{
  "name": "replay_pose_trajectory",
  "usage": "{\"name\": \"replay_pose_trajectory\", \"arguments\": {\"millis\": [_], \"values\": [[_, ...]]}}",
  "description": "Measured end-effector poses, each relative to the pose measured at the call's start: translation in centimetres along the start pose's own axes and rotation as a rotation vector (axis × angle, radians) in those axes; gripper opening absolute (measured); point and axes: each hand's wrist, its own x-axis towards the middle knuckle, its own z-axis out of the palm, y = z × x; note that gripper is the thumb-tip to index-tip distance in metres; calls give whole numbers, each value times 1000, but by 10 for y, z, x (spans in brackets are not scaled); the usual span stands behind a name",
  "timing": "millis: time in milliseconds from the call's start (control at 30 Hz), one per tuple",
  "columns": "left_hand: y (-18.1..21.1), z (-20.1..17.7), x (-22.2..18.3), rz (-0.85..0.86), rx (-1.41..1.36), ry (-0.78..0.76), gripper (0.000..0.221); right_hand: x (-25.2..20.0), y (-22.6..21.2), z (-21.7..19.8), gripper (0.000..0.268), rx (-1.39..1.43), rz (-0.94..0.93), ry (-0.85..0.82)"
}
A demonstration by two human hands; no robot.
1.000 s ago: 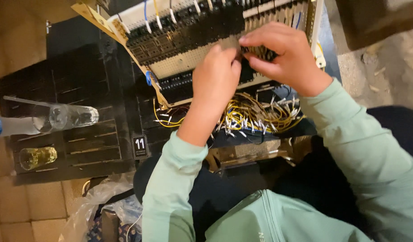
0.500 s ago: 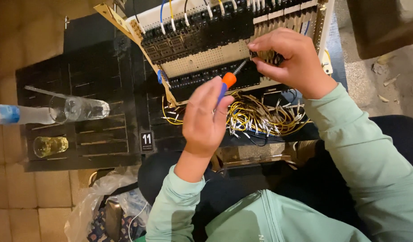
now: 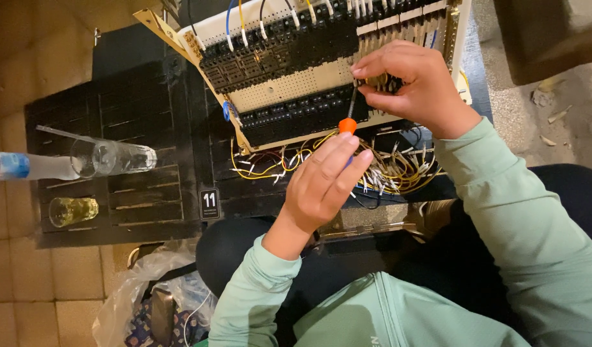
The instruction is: Connecting multiple yellow and white wires to a terminal panel using a screwdriver.
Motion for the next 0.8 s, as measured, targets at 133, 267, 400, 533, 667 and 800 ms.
{"name": "replay_pose_trajectory", "arguments": {"millis": [133,267,400,533,667,800], "values": [[6,-1,4,68,40,-10,28,-1,-1,0,18,10,19,14],[7,5,2,76,110,8,36,0,-1,1,18,3,27,15],[12,12,3,6,84,-33,27,1,-3,0,18,1,24,6],[11,30,-3,-5,172,16,29,-1,-2,1,19,15,20,9],[-1,31,-20,-35,-55,6,57,0,-3,1,18,-9,20,13],[-9,17,-11,120,6,-25,38,1,-4,1,17,-17,3,14]]}}
